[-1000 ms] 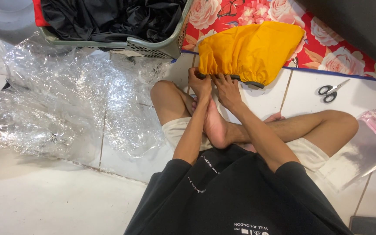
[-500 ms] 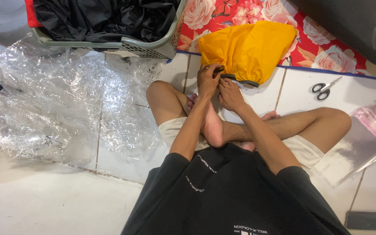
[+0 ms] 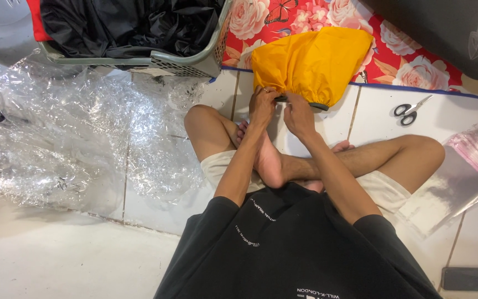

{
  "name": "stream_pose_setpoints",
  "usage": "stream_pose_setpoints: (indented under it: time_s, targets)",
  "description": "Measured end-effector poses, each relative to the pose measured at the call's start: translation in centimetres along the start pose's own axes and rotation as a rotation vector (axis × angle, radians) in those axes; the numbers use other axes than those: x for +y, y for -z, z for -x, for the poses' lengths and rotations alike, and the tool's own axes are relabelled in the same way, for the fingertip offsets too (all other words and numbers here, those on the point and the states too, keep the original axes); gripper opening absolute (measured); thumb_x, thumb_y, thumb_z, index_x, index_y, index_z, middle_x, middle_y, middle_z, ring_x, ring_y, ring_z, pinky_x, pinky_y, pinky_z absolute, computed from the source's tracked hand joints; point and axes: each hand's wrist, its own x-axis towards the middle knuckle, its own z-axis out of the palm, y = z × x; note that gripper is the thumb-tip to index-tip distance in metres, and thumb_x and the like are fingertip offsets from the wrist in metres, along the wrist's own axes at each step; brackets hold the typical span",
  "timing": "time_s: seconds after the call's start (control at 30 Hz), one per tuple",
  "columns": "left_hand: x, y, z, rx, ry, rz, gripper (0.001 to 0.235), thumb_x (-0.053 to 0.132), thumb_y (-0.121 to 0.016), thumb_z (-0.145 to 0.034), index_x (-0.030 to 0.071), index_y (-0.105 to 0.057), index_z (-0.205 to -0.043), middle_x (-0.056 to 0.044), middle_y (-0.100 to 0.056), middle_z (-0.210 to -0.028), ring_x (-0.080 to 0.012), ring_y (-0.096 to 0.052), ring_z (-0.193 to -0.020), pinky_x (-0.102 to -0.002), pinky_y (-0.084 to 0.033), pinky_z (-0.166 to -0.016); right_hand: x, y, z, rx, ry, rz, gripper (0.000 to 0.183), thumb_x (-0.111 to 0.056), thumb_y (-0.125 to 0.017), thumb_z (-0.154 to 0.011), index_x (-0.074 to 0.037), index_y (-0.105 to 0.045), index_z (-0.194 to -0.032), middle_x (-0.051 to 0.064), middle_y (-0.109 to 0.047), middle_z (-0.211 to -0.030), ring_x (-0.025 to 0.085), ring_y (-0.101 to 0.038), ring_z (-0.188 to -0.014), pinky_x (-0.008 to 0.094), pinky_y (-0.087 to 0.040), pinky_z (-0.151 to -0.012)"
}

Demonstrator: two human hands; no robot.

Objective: The person sits on the floor and folds a yellow garment into a compact bundle. They then place the folded item into a clear plastic bag and seal it.

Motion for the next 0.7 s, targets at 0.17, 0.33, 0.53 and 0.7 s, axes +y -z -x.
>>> stream_pose_setpoints:
  time_s: [0.17,0.33,0.53,0.7]
  targets:
    - [0.6,-0.1,-0.4,0.019,0.064,-0.019,0.014,0.009,-0.069,-0.078,0.016,-0.079,-0.086,-0.003,-0.07,-0.101,-0.0257,-0.064,-0.1,-0.034,-0.056,-0.087,0.0,-0.3,0.3,-0.171,0.078,0.321,0.057,-0.003,-0.053,-0.091,0.003,-0.052,-0.148,0.02,-0.057,-0.108,0.034,-0.068,-0.093,0.036,-0.058,-0.079]
    - [4.8,4.6,-0.3,0.376,0.305,0.12,0.023,0.007,-0.062,-0.083,0.019,-0.075,-0.098,-0.003,-0.066,-0.105,-0.0277,-0.065,-0.099,-0.039,-0.054,-0.089,-1.6,0.3,0.4,-0.191,0.063,0.414,0.062,-0.003,-0.059,-0.086,0.006,-0.053,-0.146,0.017,-0.053,-0.106,0.033,-0.067,-0.09,0.036,-0.059,-0.076]
    - [2.1,3.0,0.2,0.133,0.768,0.243,0.029,0.031,-0.066,-0.092,0.006,-0.068,-0.106,-0.02,-0.072,-0.1,-0.0374,-0.073,-0.096,-0.044,-0.057,-0.085,-2.0,-0.3,0.3,-0.212,-0.017,0.438,0.065,-0.005,-0.06,-0.084,0.004,-0.052,-0.148,0.016,-0.05,-0.106,0.033,-0.063,-0.094,0.039,-0.061,-0.072]
    - [1.0,2.1,0.3,0.201,0.717,0.214,0.032,0.032,-0.071,-0.09,0.006,-0.068,-0.108,-0.02,-0.073,-0.097,-0.0393,-0.073,-0.093,-0.049,-0.057,-0.083,-2.2,-0.1,0.1,-0.269,-0.121,0.352,0.065,-0.008,-0.061,-0.088,0.002,-0.048,-0.151,0.019,-0.052,-0.11,0.036,-0.063,-0.101,0.045,-0.061,-0.074]
